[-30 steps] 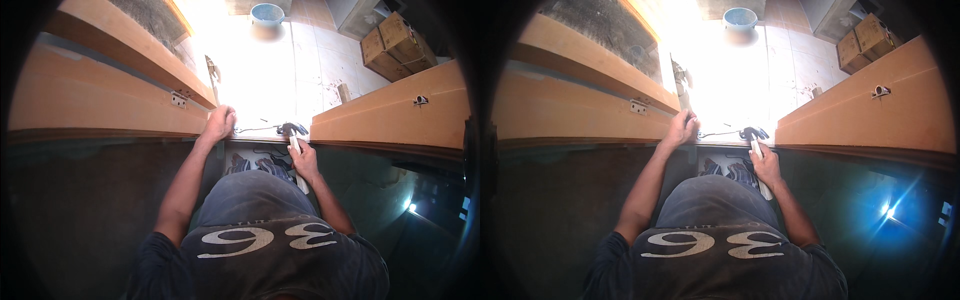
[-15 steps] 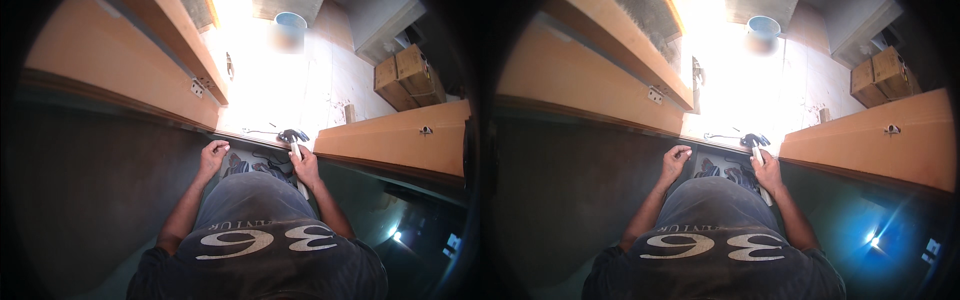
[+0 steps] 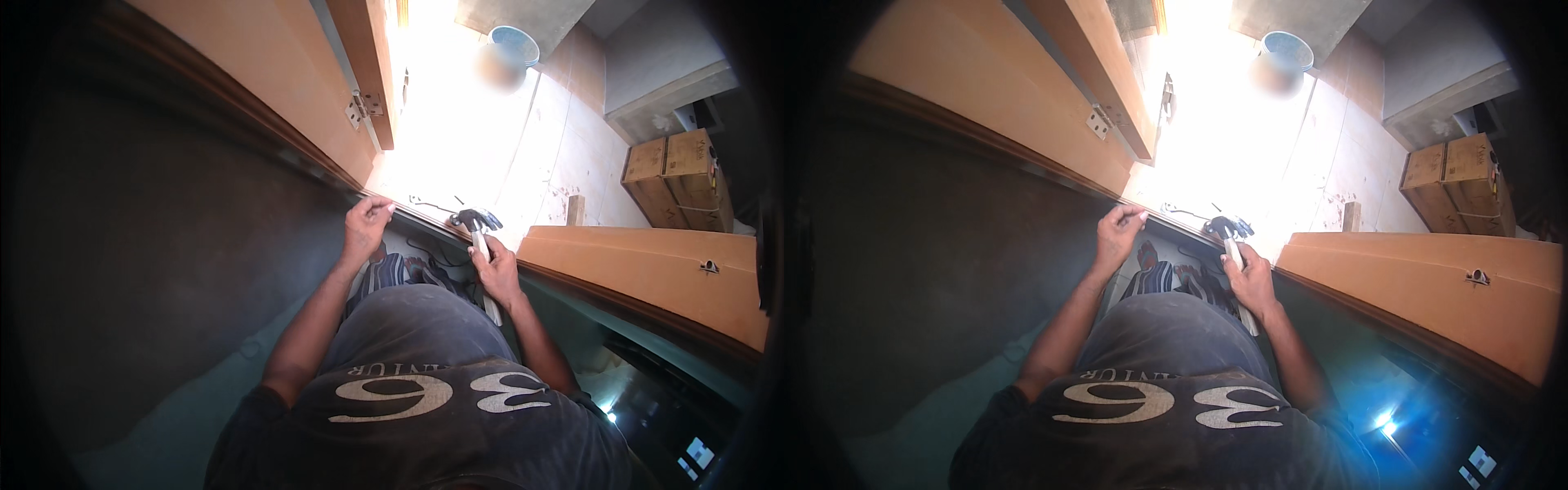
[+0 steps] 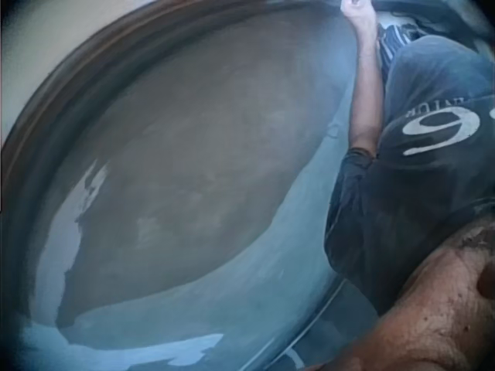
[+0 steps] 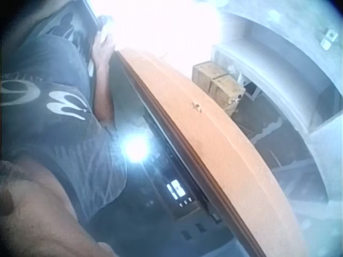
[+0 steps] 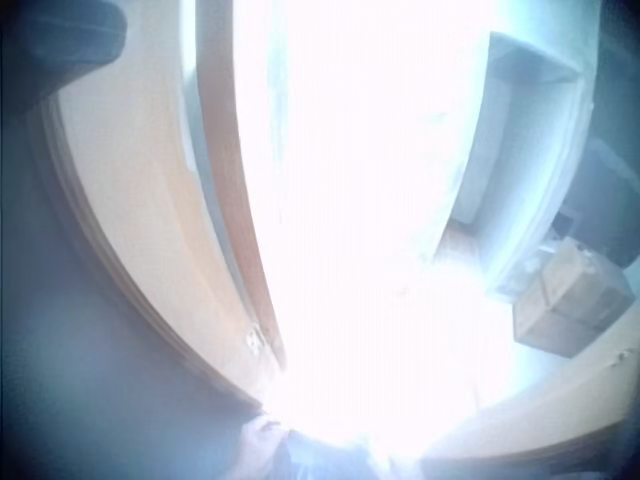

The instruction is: The person uses a hammer to drive nails into a door frame, then uses a power drill to secure a metal plate. The person also uses a screwdriver to adjust a hinge. The task involves installing or repairing door hardware.

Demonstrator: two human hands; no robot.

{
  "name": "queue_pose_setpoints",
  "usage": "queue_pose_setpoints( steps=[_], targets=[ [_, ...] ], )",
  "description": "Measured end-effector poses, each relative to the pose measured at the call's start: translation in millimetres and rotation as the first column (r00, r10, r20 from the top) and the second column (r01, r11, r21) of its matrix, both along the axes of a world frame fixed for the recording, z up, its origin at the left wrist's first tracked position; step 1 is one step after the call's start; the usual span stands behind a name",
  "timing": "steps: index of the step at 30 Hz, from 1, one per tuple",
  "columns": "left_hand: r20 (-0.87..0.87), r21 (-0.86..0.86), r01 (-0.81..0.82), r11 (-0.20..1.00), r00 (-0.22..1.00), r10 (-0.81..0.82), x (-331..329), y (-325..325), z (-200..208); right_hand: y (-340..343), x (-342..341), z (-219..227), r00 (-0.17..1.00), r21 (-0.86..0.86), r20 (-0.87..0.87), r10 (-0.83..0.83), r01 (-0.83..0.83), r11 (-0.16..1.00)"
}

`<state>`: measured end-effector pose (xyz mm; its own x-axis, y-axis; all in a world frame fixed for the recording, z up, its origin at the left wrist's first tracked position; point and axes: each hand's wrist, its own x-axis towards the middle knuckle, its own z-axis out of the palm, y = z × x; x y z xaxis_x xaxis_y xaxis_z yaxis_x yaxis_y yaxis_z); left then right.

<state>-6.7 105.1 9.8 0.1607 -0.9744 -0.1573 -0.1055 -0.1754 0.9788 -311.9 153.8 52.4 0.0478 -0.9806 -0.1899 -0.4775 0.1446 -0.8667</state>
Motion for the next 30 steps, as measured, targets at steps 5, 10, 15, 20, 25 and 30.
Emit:
queue_pose_setpoints(
  steps=[5, 10, 15, 20, 25, 30],
  targets=[
    [0.206, 0.015, 0.057, 0.998, 0.977, -0.059, -8.5, -38.8, 0.3, 5.7, -6.7, -10.3, 1.000, -0.042, 0.014, 0.006, -0.006, 0.999],
    [0.370, 0.013, 0.276, 0.961, 0.891, -0.261, -8.1, -72.1, -2.1, 17.6, -13.8, -10.8, 0.998, 0.011, 0.050, -0.048, 0.047, 0.999],
    [0.466, 0.150, 0.406, 0.901, 0.775, -0.427, -10.8, -91.9, -1.4, 26.3, -15.8, -6.9, 0.987, 0.061, 0.107, -0.124, 0.117, 0.991],
    [0.486, 0.222, 0.432, 0.874, 0.728, -0.484, -12.7, -96.9, -5.0, 29.4, -21.9, -22.9, 0.985, -0.051, 0.137, -0.107, 0.115, 0.992],
    [0.508, 0.213, 0.454, 0.865, 0.705, -0.495, -14.5, -99.5, -6.3, 29.9, -18.6, -18.3, 0.977, -0.045, 0.169, -0.131, 0.141, 0.989],
    [0.488, 0.243, 0.488, 0.838, 0.685, -0.541, -13.1, -105.6, -11.4, 30.7, -17.7, -21.2, 0.976, -0.060, 0.167, -0.141, 0.153, 0.986]
  ],
)
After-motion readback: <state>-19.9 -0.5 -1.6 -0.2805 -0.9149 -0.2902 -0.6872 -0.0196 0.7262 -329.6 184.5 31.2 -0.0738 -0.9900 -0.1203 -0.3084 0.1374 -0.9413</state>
